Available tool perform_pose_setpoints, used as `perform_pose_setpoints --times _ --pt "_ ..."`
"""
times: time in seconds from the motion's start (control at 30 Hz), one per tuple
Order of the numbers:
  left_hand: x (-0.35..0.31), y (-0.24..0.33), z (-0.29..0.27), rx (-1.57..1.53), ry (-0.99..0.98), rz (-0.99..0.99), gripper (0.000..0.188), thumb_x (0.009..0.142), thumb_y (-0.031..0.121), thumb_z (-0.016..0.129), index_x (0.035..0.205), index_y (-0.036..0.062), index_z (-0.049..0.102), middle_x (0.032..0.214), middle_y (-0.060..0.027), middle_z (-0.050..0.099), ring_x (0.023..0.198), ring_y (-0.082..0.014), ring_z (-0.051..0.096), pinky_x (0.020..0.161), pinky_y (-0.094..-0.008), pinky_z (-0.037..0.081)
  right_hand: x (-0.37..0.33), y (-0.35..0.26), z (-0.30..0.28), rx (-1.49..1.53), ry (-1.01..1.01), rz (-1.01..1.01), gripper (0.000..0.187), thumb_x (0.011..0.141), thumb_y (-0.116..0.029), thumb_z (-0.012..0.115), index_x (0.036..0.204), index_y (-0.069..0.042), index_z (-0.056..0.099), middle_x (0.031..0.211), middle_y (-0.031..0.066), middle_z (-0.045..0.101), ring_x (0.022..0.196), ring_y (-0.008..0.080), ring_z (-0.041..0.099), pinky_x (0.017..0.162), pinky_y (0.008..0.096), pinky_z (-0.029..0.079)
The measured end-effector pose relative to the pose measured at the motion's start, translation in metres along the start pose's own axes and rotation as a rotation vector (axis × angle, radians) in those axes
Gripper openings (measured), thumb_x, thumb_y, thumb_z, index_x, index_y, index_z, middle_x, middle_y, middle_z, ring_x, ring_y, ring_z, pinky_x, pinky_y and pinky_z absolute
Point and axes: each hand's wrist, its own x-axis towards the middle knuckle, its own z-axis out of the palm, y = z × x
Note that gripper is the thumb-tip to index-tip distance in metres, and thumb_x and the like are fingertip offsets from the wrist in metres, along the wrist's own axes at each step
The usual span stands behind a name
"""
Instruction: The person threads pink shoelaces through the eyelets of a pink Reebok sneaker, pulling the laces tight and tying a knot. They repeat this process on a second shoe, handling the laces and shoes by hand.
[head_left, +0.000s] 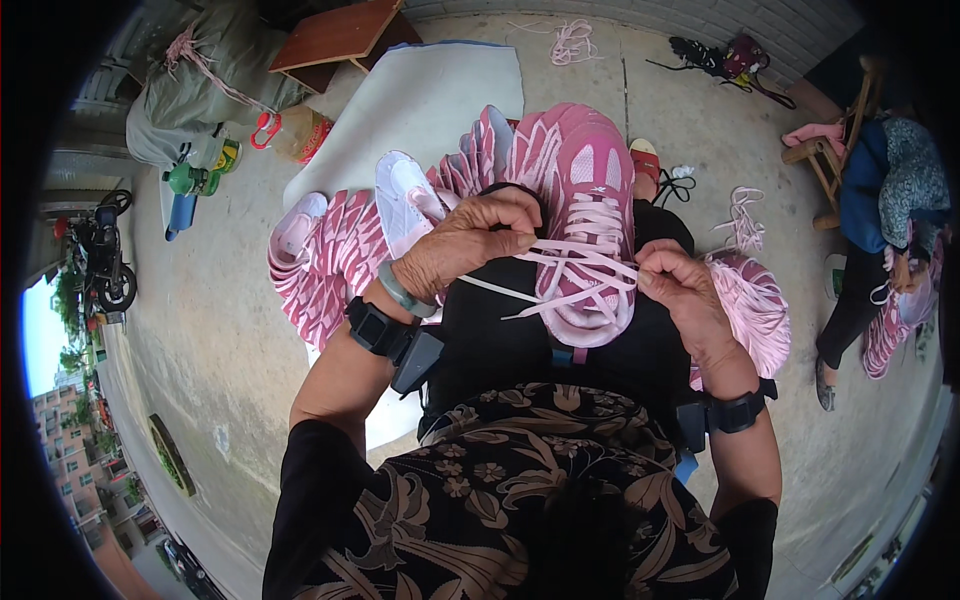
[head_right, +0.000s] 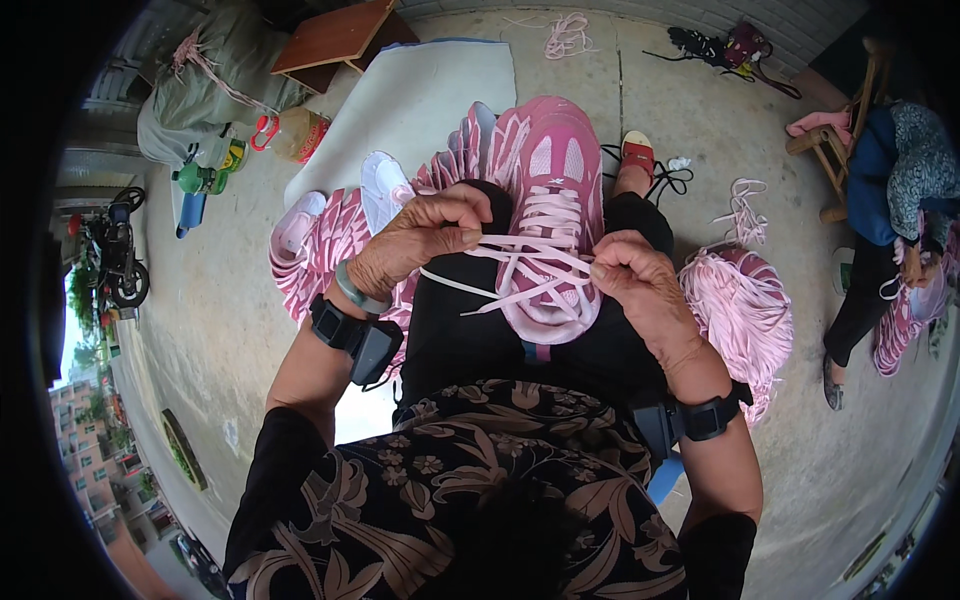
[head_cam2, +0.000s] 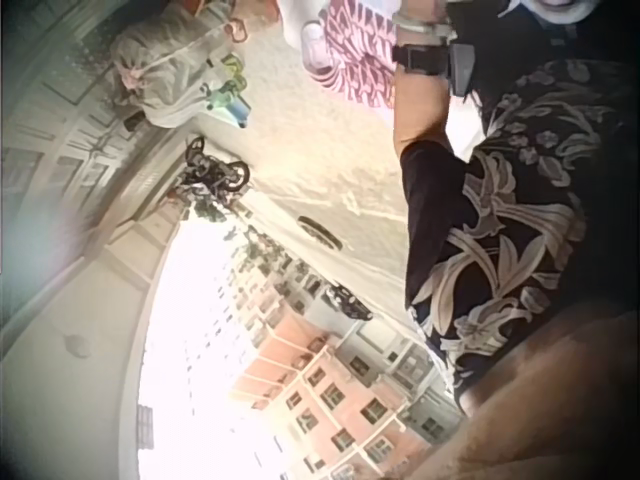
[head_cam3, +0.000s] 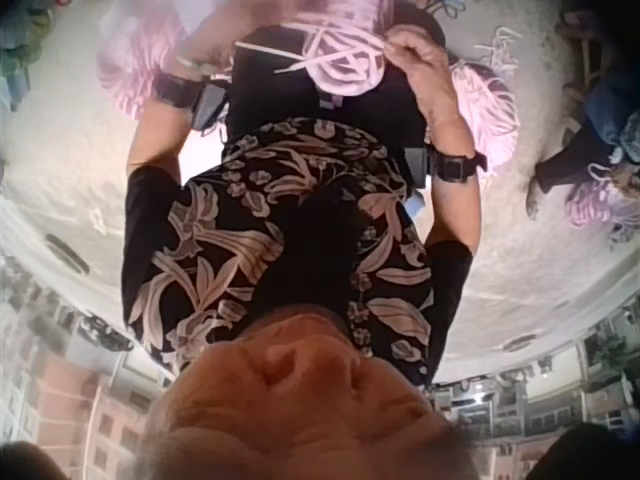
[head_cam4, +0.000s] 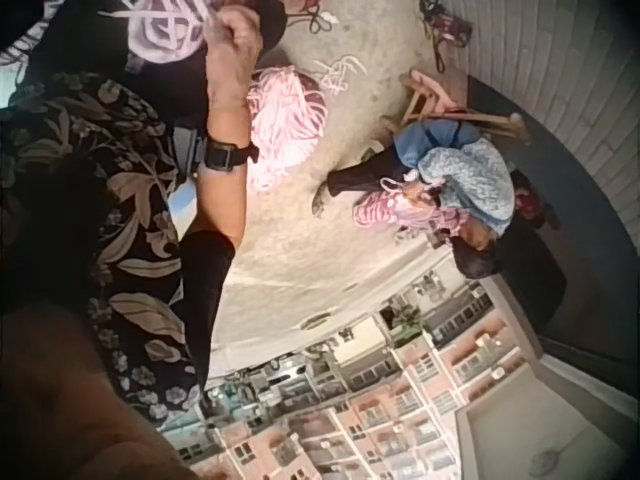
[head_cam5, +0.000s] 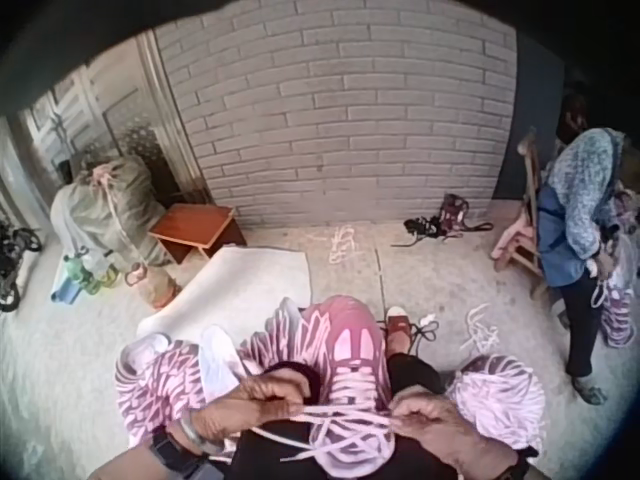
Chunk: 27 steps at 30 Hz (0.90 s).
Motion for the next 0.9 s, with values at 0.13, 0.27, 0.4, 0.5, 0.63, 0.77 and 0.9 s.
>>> perform_pose_setpoints --times 0.13,0.27,0.4,0.5,0.63,0.77,0.9 --pt "-0.003 -0.002 0.003 -0.012 0.028 -0.029 0.01 0.084 0.007 0.059 0.075 0.0018 0.058 0.097 -0.0012 0.049 0.083 -0.008 0.047 0.078 -0.023 0.039 0.0 0.009 -0.001 0.123 0.027 0.086 0.002 0.081 -0.002 0.061 0.08 0.0 0.06 0.094 0.0015 0.053 0.08 0.0086 0.05 0.075 0.0203 0.039" --pt "0.007 -0.003 0.005 -0.141 0.089 -0.057 0.015 0.087 0.013 0.057 0.075 0.0037 0.058 0.098 -0.0003 0.052 0.087 -0.0084 0.047 0.08 -0.023 0.038 0.012 0.0 -0.002 0.206 0.061 0.154 0.006 0.083 -0.006 0.06 0.086 -0.002 0.062 0.089 -0.0002 0.057 0.08 0.0064 0.051 0.076 0.0211 0.04" --pt "0.009 -0.004 0.003 -0.137 0.375 -0.079 0.018 0.089 0.02 0.056 0.084 0.0039 0.06 0.09 -0.0014 0.058 0.087 -0.0084 0.051 0.079 -0.0224 0.039 0.029 0.009 -0.023 0.26 0.276 0.266 0.014 0.085 -0.022 0.062 0.083 -0.008 0.062 0.086 0.0003 0.062 0.083 0.0083 0.056 0.071 0.0224 0.041" --pt "-0.004 -0.035 -0.021 -0.106 0.605 -0.087 0.019 0.088 0.022 0.057 0.087 0.0035 0.062 0.076 -0.0016 0.06 0.073 -0.0088 0.055 0.069 -0.0228 0.042 0.023 0.03 -0.046 0.229 0.53 0.236 0.018 0.086 -0.029 0.06 0.082 -0.011 0.061 0.087 0.0007 0.063 0.081 0.0098 0.057 0.063 0.0239 0.042" --pt "-0.048 -0.087 -0.058 -0.069 0.785 -0.219 0.019 0.087 0.022 0.058 0.082 0.0037 0.061 0.069 -0.0018 0.06 0.061 -0.009 0.055 0.059 -0.0226 0.042 -0.009 0.047 -0.051 0.036 0.552 0.255 0.011 0.087 -0.022 0.058 0.083 -0.012 0.061 0.084 -0.0004 0.062 0.075 0.0072 0.054 0.059 0.0224 0.041" --pt "-0.1 -0.162 -0.087 0.093 1.058 -0.411 0.017 0.083 0.019 0.059 0.076 0.0035 0.059 0.065 -0.0026 0.059 0.058 -0.009 0.055 0.055 -0.0245 0.044 -0.029 0.056 -0.053 0.005 0.529 0.294 0.007 0.086 -0.017 0.059 0.081 -0.012 0.06 0.082 -0.0018 0.061 0.069 0.0042 0.051 0.056 0.0195 0.038" --pt "-0.113 -0.227 -0.111 0.637 1.146 -0.608 0.018 0.075 0.02 0.064 0.077 0.0037 0.058 0.065 -0.0106 0.061 0.06 -0.0206 0.06 0.056 -0.0332 0.047 -0.038 0.071 -0.064 0.068 0.56 0.29 0.009 0.085 -0.017 0.06 0.079 -0.012 0.058 0.077 -0.0028 0.058 0.063 0.0025 0.046 0.052 0.0164 0.035"
